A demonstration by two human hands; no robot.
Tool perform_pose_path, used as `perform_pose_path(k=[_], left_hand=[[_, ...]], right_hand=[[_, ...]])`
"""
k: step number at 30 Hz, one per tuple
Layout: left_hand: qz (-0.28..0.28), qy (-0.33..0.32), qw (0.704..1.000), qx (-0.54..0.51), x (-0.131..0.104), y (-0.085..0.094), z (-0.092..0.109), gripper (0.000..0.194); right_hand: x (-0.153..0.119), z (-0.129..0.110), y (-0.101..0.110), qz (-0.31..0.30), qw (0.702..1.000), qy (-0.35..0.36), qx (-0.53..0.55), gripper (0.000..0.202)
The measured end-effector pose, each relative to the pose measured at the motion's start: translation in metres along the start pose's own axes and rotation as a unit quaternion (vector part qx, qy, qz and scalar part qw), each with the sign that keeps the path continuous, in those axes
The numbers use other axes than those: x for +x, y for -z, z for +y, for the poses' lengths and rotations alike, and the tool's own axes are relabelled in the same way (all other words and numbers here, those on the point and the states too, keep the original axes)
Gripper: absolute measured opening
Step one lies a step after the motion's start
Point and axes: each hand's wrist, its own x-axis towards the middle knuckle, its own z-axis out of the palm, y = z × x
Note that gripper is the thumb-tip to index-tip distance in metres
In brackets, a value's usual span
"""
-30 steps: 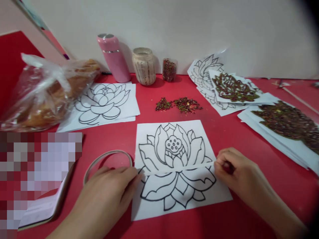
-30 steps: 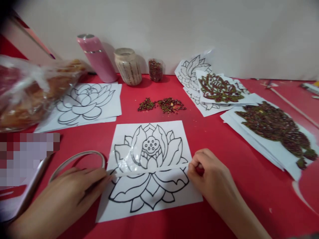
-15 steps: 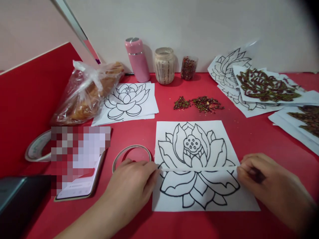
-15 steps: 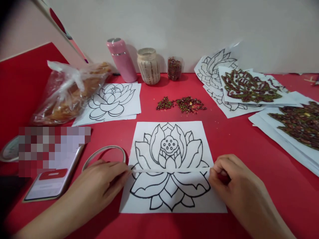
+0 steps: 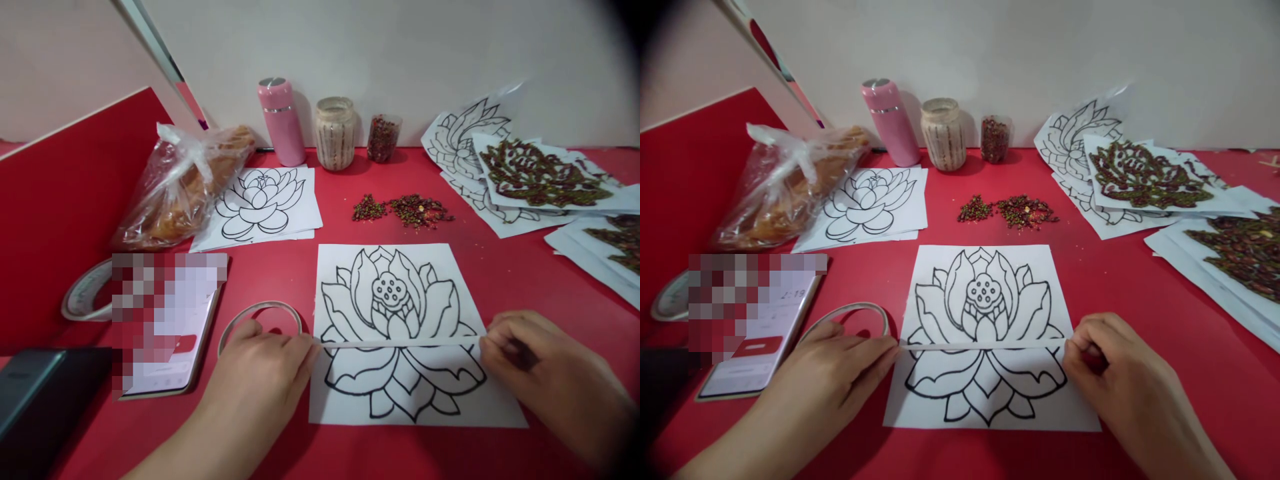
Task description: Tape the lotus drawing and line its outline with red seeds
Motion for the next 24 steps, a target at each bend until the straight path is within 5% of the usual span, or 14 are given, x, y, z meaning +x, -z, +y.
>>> perform_pose_path(k=[10,24], left_hand=[[0.002,0.009,1.000,0.012,-0.002,0.000,-0.002,0.038],[-0.108,0.049,0.993,-0.022,0.009,0.005,-0.005,0.037]], right_hand=[[-0.001,-0.001,0.001,0.002,1.000,0.003,0.017,0.017],[0.001,0.003,-0.004,0.024,1.000,0.015,0.007,0.018]])
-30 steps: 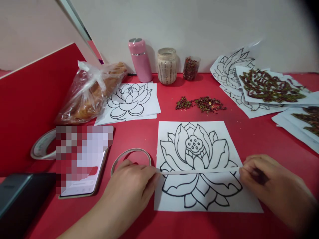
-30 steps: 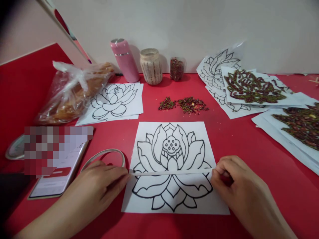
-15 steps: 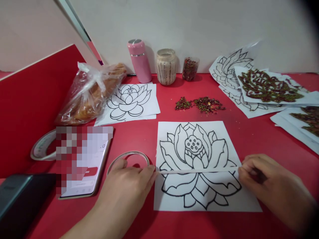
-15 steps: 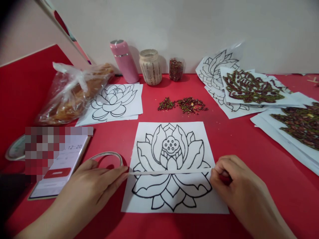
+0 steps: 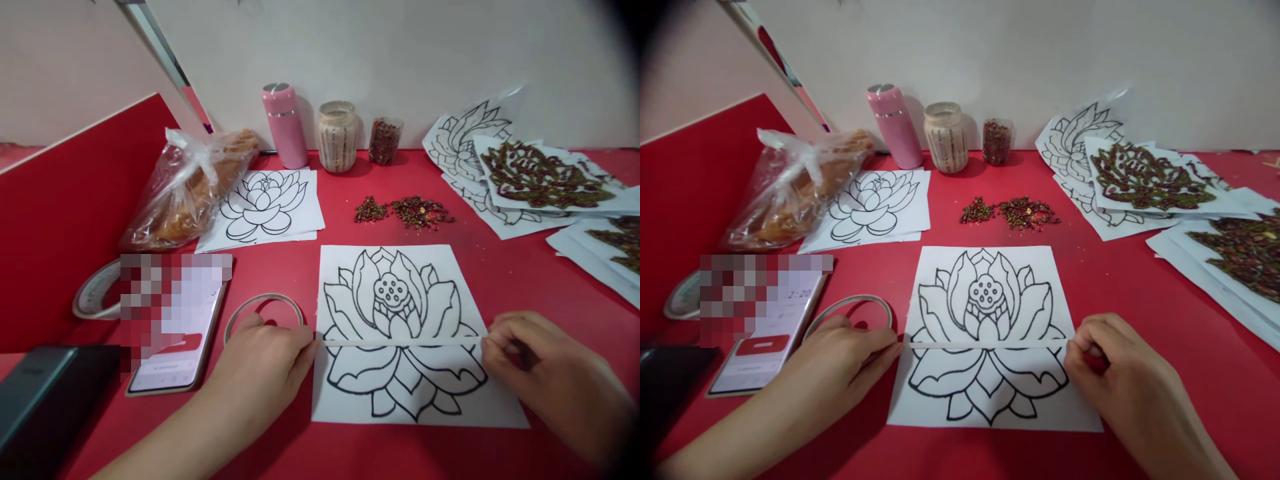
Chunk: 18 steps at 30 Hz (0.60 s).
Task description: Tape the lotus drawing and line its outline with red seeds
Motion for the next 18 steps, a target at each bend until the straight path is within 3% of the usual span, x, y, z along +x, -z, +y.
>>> perform_pose_path(k=[18], left_hand=[[-0.067,0.008,0.998,0.005,0.0103,0.0034,-0.0018,0.035]], right_hand=[[-0.0004,0.0004,0.0012,-0.017,1.000,-0.005,-0.002,0.019]])
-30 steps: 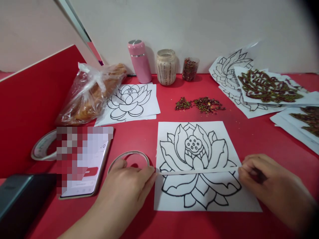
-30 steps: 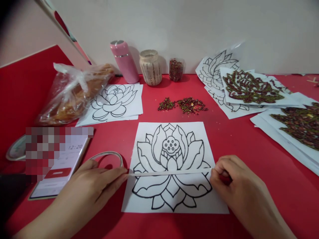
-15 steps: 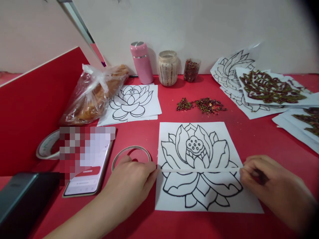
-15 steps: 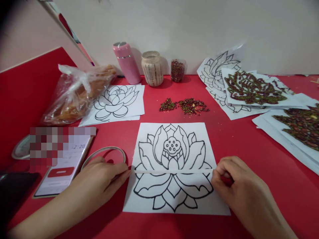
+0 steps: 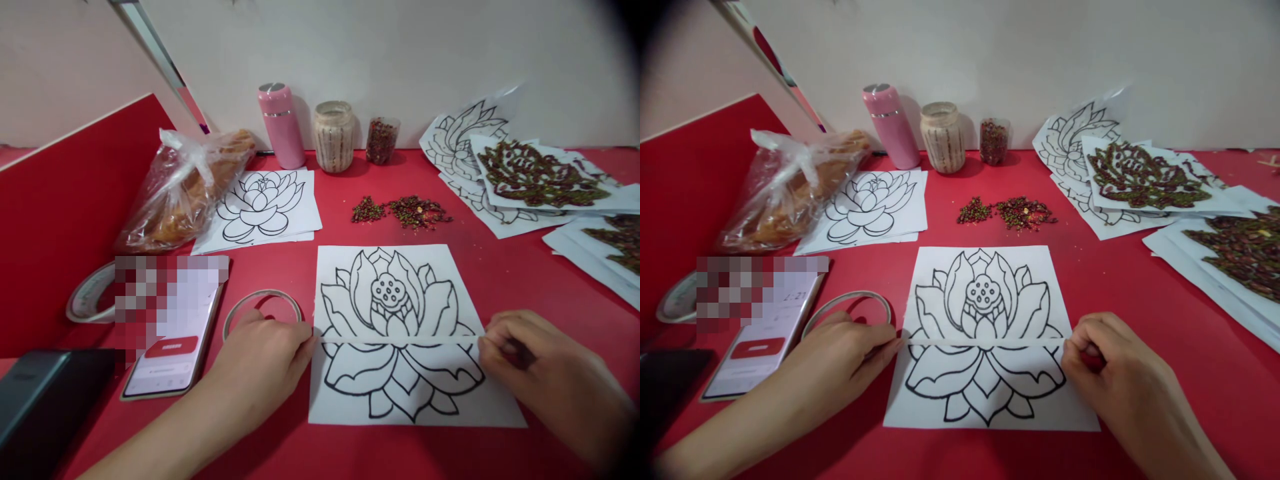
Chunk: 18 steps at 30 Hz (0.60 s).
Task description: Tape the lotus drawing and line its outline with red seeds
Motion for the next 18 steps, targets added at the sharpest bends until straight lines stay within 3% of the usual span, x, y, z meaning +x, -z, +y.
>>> perform_pose_path(k=[18], left_hand=[[0.000,-0.020,1.000,0.015,0.0042,0.0027,0.0016,0.034]], right_hand=[[0.0004,-0.0030,0.0026,-0.011,1.000,-0.001,0.013,0.020]])
